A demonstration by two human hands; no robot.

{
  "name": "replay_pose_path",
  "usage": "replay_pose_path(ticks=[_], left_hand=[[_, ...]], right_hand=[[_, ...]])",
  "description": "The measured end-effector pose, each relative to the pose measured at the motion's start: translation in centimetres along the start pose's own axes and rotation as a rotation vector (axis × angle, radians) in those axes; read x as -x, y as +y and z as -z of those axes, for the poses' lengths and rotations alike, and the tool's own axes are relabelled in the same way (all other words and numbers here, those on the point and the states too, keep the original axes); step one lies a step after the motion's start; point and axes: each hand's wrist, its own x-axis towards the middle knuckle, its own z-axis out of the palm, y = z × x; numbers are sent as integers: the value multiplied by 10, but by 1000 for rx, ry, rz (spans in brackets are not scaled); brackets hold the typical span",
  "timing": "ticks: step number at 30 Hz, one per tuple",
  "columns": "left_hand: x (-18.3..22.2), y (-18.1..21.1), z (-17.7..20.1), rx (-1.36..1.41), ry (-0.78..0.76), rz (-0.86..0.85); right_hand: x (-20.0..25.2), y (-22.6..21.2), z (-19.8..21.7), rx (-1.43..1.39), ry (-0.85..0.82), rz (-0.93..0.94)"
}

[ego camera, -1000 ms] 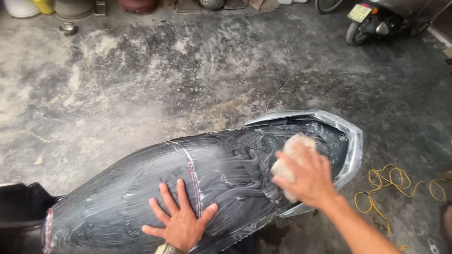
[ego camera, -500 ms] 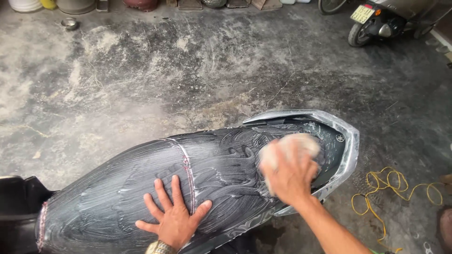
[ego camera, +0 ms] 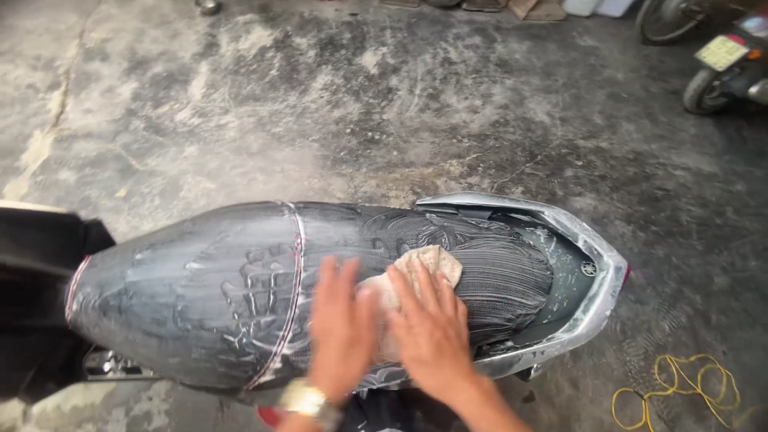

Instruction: The person scrubs the black seat of a motorcycle with a soapy cloth. They work methodically from the front to the back of the seat, applying pressure to clean the surface.

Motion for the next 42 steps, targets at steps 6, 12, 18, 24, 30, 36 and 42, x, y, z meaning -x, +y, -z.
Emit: replay_pose_path(ticks=[6, 12, 18, 24, 30, 36, 42], left_hand=[[20, 68, -76, -335, 305, 94], [42, -25, -47, -530, 694, -95], [47, -51, -77, 33, 1287, 554], [50, -36, -64, -485, 1059, 340], [8, 7, -29, -596, 927, 359], [-50, 56, -51, -510, -31, -407], [-140, 61, -28, -659, -280, 253]], right_hand=[[-32, 114, 16, -428, 109, 204], [-36, 162, 2, 87, -37, -51], [-35, 167, -8, 151, 318, 63], [-32, 164, -5, 100, 203, 27], [-34, 160, -7, 146, 294, 9], [-37, 156, -2, 66, 181, -77], [-44, 158, 3, 186, 358, -1]])
